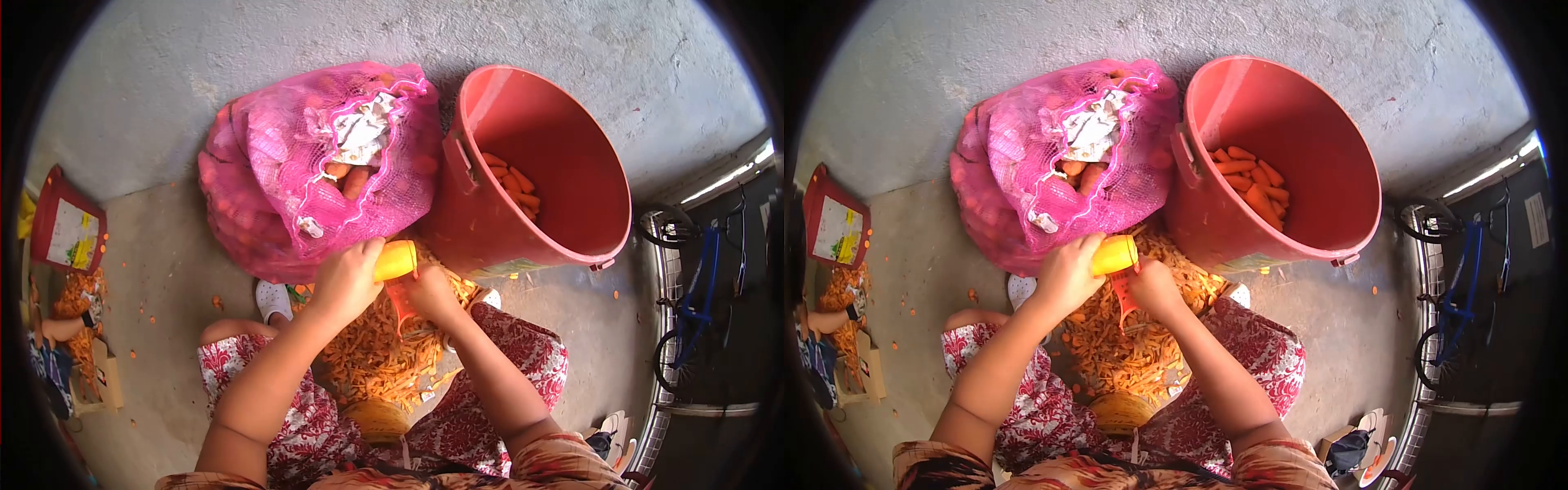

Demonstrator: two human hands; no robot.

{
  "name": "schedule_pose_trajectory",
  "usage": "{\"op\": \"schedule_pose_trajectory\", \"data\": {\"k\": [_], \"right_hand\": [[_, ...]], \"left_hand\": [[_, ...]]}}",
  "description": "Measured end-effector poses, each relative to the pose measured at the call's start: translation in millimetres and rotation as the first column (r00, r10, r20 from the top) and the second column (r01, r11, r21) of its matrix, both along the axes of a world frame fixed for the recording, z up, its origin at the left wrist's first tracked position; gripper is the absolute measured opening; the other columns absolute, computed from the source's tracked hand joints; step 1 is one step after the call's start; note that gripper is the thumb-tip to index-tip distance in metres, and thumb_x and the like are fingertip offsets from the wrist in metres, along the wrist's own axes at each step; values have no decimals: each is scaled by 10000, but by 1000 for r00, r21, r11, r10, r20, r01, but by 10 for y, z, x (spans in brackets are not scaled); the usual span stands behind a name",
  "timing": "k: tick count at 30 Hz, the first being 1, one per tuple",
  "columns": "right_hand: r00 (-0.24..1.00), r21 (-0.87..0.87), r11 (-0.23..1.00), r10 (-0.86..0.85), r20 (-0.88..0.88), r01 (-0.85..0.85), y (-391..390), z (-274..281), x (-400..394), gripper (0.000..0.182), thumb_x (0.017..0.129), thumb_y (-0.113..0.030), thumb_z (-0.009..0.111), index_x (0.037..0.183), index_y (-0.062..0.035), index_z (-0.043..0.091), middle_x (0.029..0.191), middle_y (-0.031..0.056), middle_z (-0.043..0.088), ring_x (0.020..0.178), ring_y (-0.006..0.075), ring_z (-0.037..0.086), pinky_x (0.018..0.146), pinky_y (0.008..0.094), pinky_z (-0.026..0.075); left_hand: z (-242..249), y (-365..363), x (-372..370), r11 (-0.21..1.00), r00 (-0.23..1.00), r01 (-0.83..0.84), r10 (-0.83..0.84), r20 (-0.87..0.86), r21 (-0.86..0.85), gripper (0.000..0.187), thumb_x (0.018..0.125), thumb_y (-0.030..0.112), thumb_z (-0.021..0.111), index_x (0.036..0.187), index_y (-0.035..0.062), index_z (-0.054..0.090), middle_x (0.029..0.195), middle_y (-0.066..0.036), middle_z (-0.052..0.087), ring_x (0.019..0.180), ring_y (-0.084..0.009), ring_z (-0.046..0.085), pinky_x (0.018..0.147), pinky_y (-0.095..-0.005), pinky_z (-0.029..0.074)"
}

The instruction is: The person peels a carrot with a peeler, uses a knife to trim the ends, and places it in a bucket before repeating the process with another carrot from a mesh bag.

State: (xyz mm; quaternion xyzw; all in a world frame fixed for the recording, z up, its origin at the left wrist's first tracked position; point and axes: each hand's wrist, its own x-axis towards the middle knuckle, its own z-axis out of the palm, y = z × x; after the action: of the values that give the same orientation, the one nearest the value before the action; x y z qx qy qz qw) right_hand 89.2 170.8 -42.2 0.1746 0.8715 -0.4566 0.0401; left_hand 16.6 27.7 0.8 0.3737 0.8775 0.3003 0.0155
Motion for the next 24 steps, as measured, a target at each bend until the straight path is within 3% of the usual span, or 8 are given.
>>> {"op": "schedule_pose_trajectory", "data": {"k": [6,9,15,16,17,18,21,24], "right_hand": [[999,7,1000,14,-39,-14,46,58,-15,162,737,-106,476,786,38,532,723,242,560,731,391,551,638,419,439],[998,44,999,15,-69,-12,30,-29,-9,157,735,-104,479,781,39,527,717,243,559,731,391,552,637,417,441],[986,-16,995,96,-136,-99,127,-370,61,154,732,-141,521,777,6,539,750,178,587,708,328,580,633,398,454],[971,-48,980,182,-156,-192,174,-711,25,137,724,-141,544,790,-20,542,768,150,585,718,285,582,624,377,459],[947,-82,955,266,-178,-283,220,-1047,-9,130,717,-141,567,802,-45,546,785,122,583,727,243,584,614,356,463],[799,293,782,595,-91,-550,103,-487,-59,115,724,-97,546,834,-64,547,789,127,575,759,235,575,614,338,462],[935,71,979,202,-290,-189,-202,-368,22,157,720,-94,514,856,-42,575,776,115,589,754,264,581,659,357,461],[859,-6,895,430,278,-447,-279,-533,133,137,687,-94,540,803,-62,604,742,100,605,746,263,591,655,358,463]], "left_hand": [[-26,-83,-175,986,713,63,-154,684,157,492,550,62,669,1013,-5,518,862,-157,588,770,-306,576,690,-360,463],[-12,-40,-25,999,994,49,-48,96,1,500,551,75,674,1018,10,511,862,-149,585,749,-314,568,683,-373,466],[14,-30,-20,978,977,205,-203,-71,33,492,535,45,665,1007,41,526,837,-129,574,740,-285,574,654,-363,469],[26,-7,57,938,901,347,-331,-281,7,505,527,20,660,1012,49,522,817,-116,569,738,-274,576,636,-361,472],[25,54,132,931,900,359,-327,-289,64,511,526,21,668,1014,50,518,810,-114,569,733,-273,577,635,-359,474],[17,105,180,922,901,366,-317,-295,127,517,525,23,675,1016,51,515,804,-113,569,727,-272,577,634,-356,477],[19,120,72,961,980,194,-183,-76,198,526,537,44,704,1024,47,506,884,-136,583,777,-275,588,695,-358,479],[112,85,35,932,957,111,-193,216,345,499,564,27,685,1024,26,492,913,-146,585,815,-282,588,709,-358,469]]}}
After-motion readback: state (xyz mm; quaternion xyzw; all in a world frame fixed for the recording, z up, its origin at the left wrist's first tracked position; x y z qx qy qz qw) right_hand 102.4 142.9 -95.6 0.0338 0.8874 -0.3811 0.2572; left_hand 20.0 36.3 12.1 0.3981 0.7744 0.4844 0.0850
